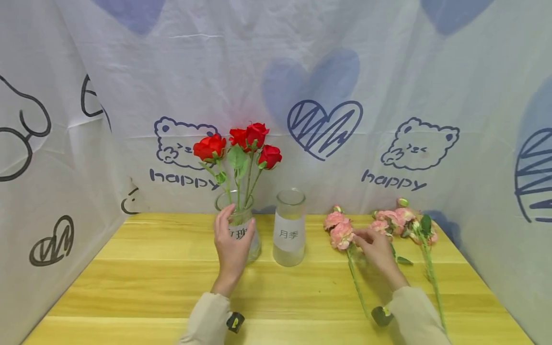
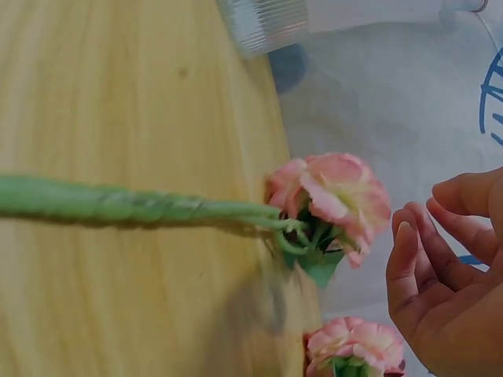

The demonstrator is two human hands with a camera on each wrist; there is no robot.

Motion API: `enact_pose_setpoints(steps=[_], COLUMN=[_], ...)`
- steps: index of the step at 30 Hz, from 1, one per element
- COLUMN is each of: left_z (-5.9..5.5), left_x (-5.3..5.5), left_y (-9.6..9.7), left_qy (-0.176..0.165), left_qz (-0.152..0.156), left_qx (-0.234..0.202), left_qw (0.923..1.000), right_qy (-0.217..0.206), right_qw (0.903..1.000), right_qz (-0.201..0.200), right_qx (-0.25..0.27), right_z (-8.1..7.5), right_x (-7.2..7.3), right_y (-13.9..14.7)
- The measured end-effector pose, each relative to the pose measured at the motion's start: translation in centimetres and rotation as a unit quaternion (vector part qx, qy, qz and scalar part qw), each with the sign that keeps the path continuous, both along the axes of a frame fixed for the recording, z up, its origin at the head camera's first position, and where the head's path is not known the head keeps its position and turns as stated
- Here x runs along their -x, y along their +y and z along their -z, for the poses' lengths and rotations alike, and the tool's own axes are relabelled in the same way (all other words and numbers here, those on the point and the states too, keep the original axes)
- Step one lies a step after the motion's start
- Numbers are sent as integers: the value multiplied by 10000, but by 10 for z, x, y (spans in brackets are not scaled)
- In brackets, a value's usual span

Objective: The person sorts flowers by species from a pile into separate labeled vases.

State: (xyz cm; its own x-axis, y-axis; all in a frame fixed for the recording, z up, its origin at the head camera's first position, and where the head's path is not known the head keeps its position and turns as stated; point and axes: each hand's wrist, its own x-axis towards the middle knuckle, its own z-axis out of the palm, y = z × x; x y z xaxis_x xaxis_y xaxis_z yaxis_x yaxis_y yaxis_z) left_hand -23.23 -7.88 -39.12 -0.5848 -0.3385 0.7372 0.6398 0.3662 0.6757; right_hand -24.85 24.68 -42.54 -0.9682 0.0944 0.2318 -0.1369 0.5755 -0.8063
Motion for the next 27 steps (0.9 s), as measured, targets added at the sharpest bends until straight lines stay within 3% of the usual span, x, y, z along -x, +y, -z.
enact_pose_setpoints(steps=[3,7,10,14,20,23,27], left_z=[6,13,18,23,30,32,34], left_x=[-4,-7,-6,1,16,22,29], left_y=[14,29,37,46,55,58,61], left_qy=[-56,-653,-1227,-1861,-2383,-2657,-2791], left_qz=[674,1413,1658,1821,1946,1850,1655], left_qx=[-272,-609,-610,-587,-549,-337,-1], left_qw=[9973,9859,9766,9637,9499,9456,9459], right_qy=[-88,-192,-259,-434,-715,-705,-661], right_qw=[10000,9997,9994,9986,9968,9967,9969], right_qz=[26,-81,-194,-309,-361,-386,-415], right_qx=[18,94,123,47,-29,98,100], right_z=[4,8,10,15,21,23,23], right_x=[-2,-6,-10,-13,-17,-18,-19], right_y=[3,5,7,9,9,8,7])
